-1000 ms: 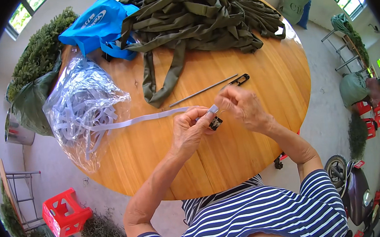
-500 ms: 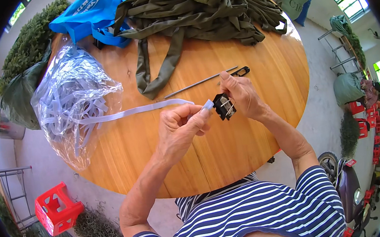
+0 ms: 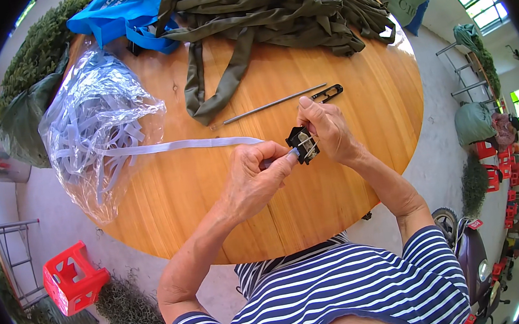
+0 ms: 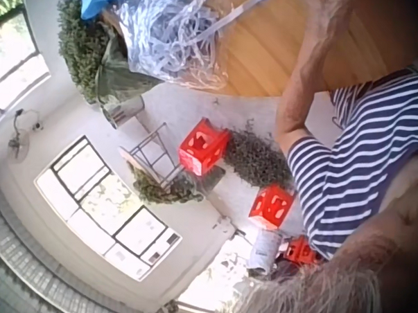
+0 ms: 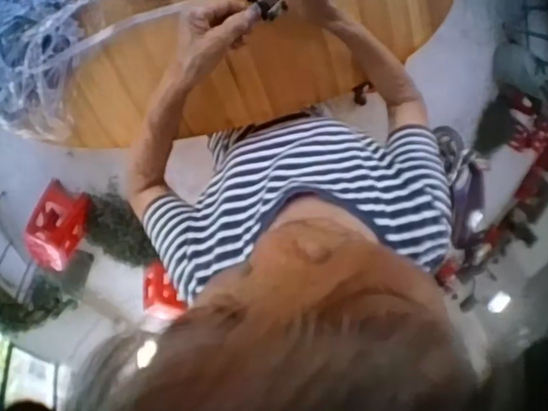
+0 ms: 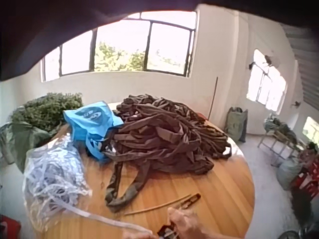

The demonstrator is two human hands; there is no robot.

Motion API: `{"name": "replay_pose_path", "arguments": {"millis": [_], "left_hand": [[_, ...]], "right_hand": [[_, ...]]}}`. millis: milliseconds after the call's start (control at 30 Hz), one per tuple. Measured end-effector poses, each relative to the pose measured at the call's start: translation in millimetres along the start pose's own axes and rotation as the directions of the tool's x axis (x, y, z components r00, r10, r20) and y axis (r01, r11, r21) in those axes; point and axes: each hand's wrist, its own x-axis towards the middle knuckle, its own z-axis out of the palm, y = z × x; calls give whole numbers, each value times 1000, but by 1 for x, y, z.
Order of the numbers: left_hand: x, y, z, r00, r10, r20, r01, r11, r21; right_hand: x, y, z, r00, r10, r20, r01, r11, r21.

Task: The person assembles a green fabric item by threading a white elastic band through a gathered fabric loop using a metal tool. They secure the elastic with a binder clip and place the finished item into a red basket. The process is repeated with a new fabric piece.

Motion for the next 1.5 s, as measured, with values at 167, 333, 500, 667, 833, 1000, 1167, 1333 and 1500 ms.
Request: {"name": "replay_pose_path", "arguments": {"millis": [167, 333, 500, 667, 833, 1000, 1167, 1333, 1500], "left_hand": [[-2, -1, 0, 995, 92, 34, -97, 946, 308], [-1, -2, 0, 997, 76, 32, -82, 932, 354], [-2, -4, 2, 997, 56, -47, -42, 964, 262], [-2, -5, -4, 995, 96, 20, -90, 818, 568], [1, -8, -12, 991, 135, 4, -108, 771, 628], [3, -4, -17, 998, 60, 11, -53, 766, 640], [-1, -7, -9, 976, 199, -91, -113, 815, 569], [4, -6, -10, 989, 87, -122, -29, 910, 413], [12, -2, -8, 915, -120, -384, 68, 987, -146]], "right_hand": [[-4, 3, 4, 999, -48, -14, 46, 989, -139], [-5, 0, 5, 998, 37, -53, -48, 974, -222], [0, 19, -13, 993, 17, -117, -56, 940, -335], [5, 41, -97, 862, 233, -451, -473, 689, -549], [5, 110, -159, 826, 219, -520, -549, 525, -651], [16, 90, -159, 910, 42, -412, -397, 376, -837], [36, 27, -69, 905, -417, -88, 238, 666, -707], [50, 28, 2, 832, -499, 242, 552, 700, -454], [56, 9, 10, 647, -754, 118, 708, 535, -462]]}}
